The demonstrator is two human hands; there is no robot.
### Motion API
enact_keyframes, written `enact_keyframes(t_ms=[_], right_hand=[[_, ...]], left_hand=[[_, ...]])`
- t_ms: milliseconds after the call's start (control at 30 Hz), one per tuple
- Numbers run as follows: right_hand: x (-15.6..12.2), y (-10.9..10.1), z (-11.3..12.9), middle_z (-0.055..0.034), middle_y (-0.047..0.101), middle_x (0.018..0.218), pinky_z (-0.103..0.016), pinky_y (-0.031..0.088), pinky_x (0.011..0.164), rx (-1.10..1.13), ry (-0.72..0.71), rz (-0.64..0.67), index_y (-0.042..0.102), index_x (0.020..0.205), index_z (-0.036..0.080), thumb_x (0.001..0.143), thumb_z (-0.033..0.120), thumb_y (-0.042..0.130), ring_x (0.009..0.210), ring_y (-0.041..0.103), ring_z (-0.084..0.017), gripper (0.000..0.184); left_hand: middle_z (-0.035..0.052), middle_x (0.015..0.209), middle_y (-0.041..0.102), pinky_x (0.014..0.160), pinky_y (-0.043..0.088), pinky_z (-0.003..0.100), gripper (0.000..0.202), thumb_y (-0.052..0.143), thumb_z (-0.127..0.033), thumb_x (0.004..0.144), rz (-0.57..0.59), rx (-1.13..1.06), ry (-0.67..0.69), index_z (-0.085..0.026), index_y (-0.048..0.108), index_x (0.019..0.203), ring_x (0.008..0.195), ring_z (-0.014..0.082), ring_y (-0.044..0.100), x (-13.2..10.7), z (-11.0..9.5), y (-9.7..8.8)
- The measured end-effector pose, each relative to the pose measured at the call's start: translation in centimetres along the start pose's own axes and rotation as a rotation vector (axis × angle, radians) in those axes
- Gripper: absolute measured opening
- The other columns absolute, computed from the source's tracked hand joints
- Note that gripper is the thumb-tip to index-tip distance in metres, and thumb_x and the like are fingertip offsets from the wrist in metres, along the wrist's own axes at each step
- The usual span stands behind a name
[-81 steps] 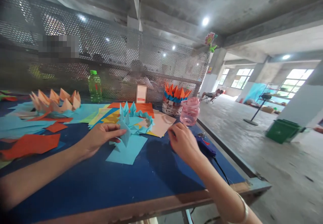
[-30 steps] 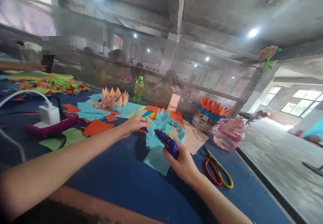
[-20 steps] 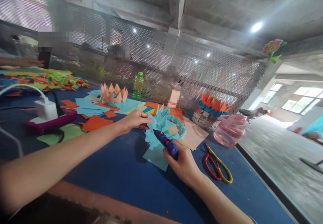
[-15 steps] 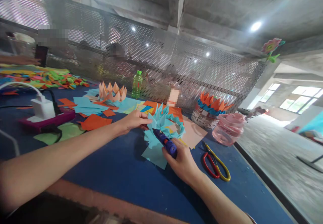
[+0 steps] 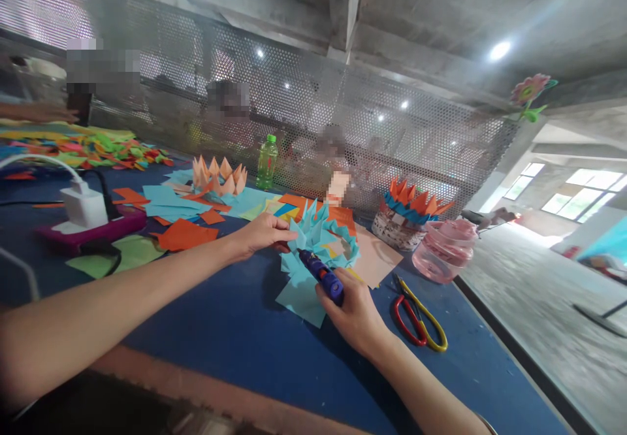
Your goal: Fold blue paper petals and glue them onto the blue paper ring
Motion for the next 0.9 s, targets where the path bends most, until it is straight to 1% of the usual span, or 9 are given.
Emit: enact_keyframes(t_ms=[167,367,600,900], right_hand=[[-0.07,0.01,-0.12,0.0025,0.042,0.065,-0.024,0.035,0.056,0.001,0.002,0.003,0.044,0.067,0.019,0.088,0.037,0.051,0.06,0.041,-0.012,0.028],[-0.07,-0.01,-0.12,0.0029,0.041,0.064,-0.023,0.034,0.054,0.007,0.009,0.011,0.043,0.066,0.02,0.088,0.037,0.051,0.06,0.04,-0.012,0.029],[-0.05,-0.05,-0.07,0.0023,0.044,0.064,-0.023,0.035,0.054,0.004,0.01,0.01,0.046,0.067,0.019,0.088,0.038,0.05,0.059,0.042,-0.012,0.029],[-0.16,0.01,-0.26,0.0025,0.043,0.064,-0.023,0.035,0.053,0.017,0.021,0.021,0.045,0.067,0.019,0.088,0.038,0.05,0.06,0.041,-0.012,0.029]], left_hand=[[-0.0039,0.046,0.052,0.056,0.052,0.022,0.023,0.067,-0.012,0.066,0.001,0.002,0.002,-0.013,0.057,0.045,0.047,0.008,0.054,0.09,0.09,-0.02],[-0.004,0.045,0.052,0.057,0.052,0.022,0.024,0.067,-0.012,0.066,-0.008,0.004,-0.009,-0.013,0.056,0.044,0.047,0.008,0.054,-0.22,-0.31,0.02],[-0.0034,0.044,0.053,0.058,0.052,0.024,0.026,0.068,-0.012,0.065,-0.021,-0.006,-0.017,-0.014,0.055,0.043,0.046,0.0086,0.055,-0.26,-0.52,-0.09],[-0.0009,0.05,0.058,0.059,0.054,0.024,0.017,0.069,-0.013,0.066,-0.042,-0.024,-0.024,-0.012,0.062,0.05,0.049,0.0091,0.057,0.24,-0.02,-0.59]])
Point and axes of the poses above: each hand's wrist, its own x-axis towards the middle knuckle, its own y-axis out of the palm, z = x × y, the point moved 7 cm from there along x, towards the middle knuckle
